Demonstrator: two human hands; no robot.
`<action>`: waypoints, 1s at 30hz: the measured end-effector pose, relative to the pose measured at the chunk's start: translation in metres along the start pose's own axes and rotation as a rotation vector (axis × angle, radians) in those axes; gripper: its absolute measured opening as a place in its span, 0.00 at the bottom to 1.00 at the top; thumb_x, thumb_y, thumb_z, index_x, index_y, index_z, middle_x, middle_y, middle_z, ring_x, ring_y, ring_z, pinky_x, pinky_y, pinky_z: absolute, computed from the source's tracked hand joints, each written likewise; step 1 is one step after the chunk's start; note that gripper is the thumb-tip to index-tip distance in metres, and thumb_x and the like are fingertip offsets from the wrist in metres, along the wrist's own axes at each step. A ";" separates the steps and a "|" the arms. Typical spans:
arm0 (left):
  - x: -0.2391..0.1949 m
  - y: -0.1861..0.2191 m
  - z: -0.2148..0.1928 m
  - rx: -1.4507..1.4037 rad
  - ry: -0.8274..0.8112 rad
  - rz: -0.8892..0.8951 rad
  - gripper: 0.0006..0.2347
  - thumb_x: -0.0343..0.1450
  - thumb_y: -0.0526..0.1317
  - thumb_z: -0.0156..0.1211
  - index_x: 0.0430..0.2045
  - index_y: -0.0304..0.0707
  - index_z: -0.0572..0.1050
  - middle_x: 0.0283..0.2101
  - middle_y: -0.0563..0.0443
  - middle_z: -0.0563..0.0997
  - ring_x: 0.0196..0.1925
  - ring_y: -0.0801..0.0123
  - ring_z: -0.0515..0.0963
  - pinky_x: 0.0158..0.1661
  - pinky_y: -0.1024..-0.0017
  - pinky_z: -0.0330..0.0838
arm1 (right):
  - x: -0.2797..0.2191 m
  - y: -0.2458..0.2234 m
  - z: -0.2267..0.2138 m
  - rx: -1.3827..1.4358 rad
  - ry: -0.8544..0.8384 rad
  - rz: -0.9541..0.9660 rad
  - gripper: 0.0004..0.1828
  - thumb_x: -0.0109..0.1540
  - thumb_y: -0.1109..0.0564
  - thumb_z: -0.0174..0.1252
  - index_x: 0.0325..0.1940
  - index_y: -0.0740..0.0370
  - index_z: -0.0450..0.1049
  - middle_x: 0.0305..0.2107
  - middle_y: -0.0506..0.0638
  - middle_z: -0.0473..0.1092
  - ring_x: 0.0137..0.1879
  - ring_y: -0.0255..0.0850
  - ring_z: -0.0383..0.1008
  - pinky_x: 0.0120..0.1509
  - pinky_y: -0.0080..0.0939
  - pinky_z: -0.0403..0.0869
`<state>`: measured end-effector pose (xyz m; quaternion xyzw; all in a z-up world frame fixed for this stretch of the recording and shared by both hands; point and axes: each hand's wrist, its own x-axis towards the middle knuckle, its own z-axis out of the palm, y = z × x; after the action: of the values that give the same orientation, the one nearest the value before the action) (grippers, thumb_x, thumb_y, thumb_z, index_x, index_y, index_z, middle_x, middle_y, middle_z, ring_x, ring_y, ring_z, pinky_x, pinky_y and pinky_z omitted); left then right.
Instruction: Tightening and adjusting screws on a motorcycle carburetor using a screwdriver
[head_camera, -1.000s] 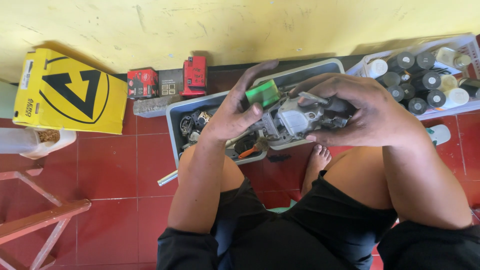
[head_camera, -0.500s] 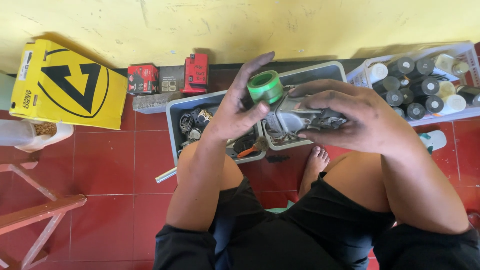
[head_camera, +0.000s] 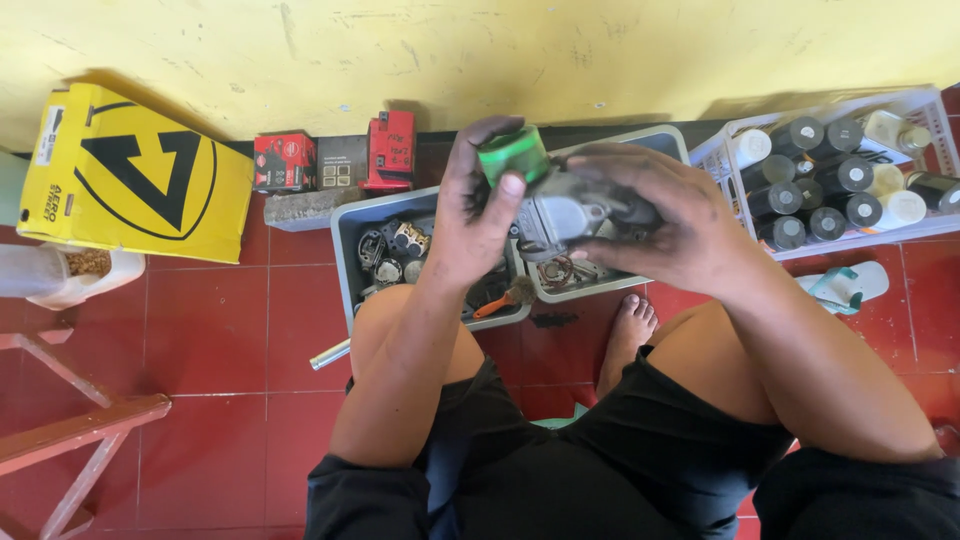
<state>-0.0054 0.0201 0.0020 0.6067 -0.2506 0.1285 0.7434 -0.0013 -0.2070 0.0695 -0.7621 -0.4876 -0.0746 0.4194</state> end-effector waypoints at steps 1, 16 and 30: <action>0.000 -0.002 0.001 -0.020 0.058 -0.042 0.19 0.79 0.53 0.54 0.58 0.42 0.65 0.49 0.48 0.73 0.50 0.67 0.76 0.50 0.71 0.77 | -0.002 0.005 0.003 -0.017 0.020 0.038 0.38 0.58 0.53 0.73 0.67 0.68 0.65 0.60 0.63 0.71 0.66 0.55 0.75 0.76 0.51 0.74; 0.002 0.000 0.017 -0.515 0.203 -0.267 0.22 0.74 0.57 0.63 0.52 0.42 0.69 0.46 0.46 0.75 0.47 0.59 0.80 0.46 0.60 0.78 | 0.002 -0.008 -0.004 0.631 0.068 0.257 0.50 0.56 0.60 0.69 0.76 0.68 0.49 0.67 0.62 0.58 0.52 0.50 0.81 0.51 0.40 0.88; -0.006 0.012 0.028 -0.111 0.369 -0.691 0.31 0.71 0.63 0.33 0.66 0.47 0.51 0.69 0.35 0.58 0.71 0.49 0.58 0.67 0.55 0.53 | -0.005 0.016 0.026 -0.221 0.043 0.057 0.63 0.51 0.44 0.83 0.80 0.55 0.51 0.69 0.68 0.47 0.70 0.65 0.70 0.74 0.58 0.78</action>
<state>-0.0223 -0.0039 0.0134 0.5809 0.0996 -0.0365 0.8071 0.0013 -0.1943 0.0415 -0.8155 -0.4454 -0.1322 0.3452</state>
